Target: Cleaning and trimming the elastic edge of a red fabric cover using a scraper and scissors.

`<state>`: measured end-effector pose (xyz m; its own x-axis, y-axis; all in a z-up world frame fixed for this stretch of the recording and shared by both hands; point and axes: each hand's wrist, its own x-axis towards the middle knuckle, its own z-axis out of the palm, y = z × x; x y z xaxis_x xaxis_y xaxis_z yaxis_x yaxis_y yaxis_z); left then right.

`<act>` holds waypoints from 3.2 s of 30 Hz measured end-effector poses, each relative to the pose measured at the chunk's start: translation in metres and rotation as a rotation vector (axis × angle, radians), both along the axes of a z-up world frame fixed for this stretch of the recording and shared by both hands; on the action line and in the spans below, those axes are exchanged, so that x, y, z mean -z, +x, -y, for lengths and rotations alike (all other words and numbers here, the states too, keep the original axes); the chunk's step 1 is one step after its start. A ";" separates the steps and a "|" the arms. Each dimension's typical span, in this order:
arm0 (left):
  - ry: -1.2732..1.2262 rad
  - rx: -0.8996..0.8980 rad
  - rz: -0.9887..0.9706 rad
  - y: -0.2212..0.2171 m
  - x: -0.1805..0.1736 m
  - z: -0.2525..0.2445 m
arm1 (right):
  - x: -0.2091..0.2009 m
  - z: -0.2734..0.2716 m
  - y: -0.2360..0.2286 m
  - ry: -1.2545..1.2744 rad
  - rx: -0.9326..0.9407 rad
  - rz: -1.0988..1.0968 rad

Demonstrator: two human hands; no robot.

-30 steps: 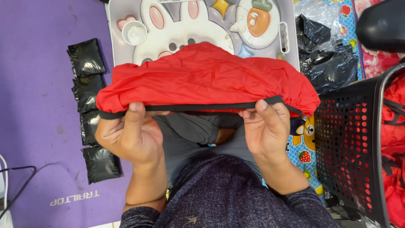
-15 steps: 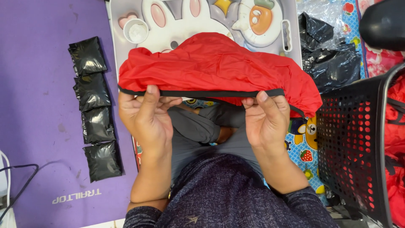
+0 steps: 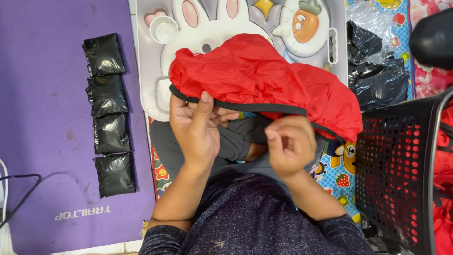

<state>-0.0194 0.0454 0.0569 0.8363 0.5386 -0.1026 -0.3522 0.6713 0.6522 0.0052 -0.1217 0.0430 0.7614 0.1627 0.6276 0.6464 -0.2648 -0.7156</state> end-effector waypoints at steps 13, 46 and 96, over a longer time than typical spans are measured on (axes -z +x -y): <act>0.189 -0.038 -0.006 -0.011 -0.004 -0.011 | -0.019 -0.001 0.038 -0.450 -0.102 0.376; 1.525 -0.625 0.052 0.014 0.014 -0.046 | 0.038 0.078 0.072 -0.088 0.285 0.628; 1.622 -0.836 0.225 0.035 0.040 -0.052 | 0.038 0.079 0.081 -0.134 0.299 0.663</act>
<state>0.0160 0.0973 0.0172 0.2524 0.2144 0.9436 -0.3858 -0.8720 0.3014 0.0864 -0.2005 0.0047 0.2528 0.1152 0.9606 0.8183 -0.5553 -0.1488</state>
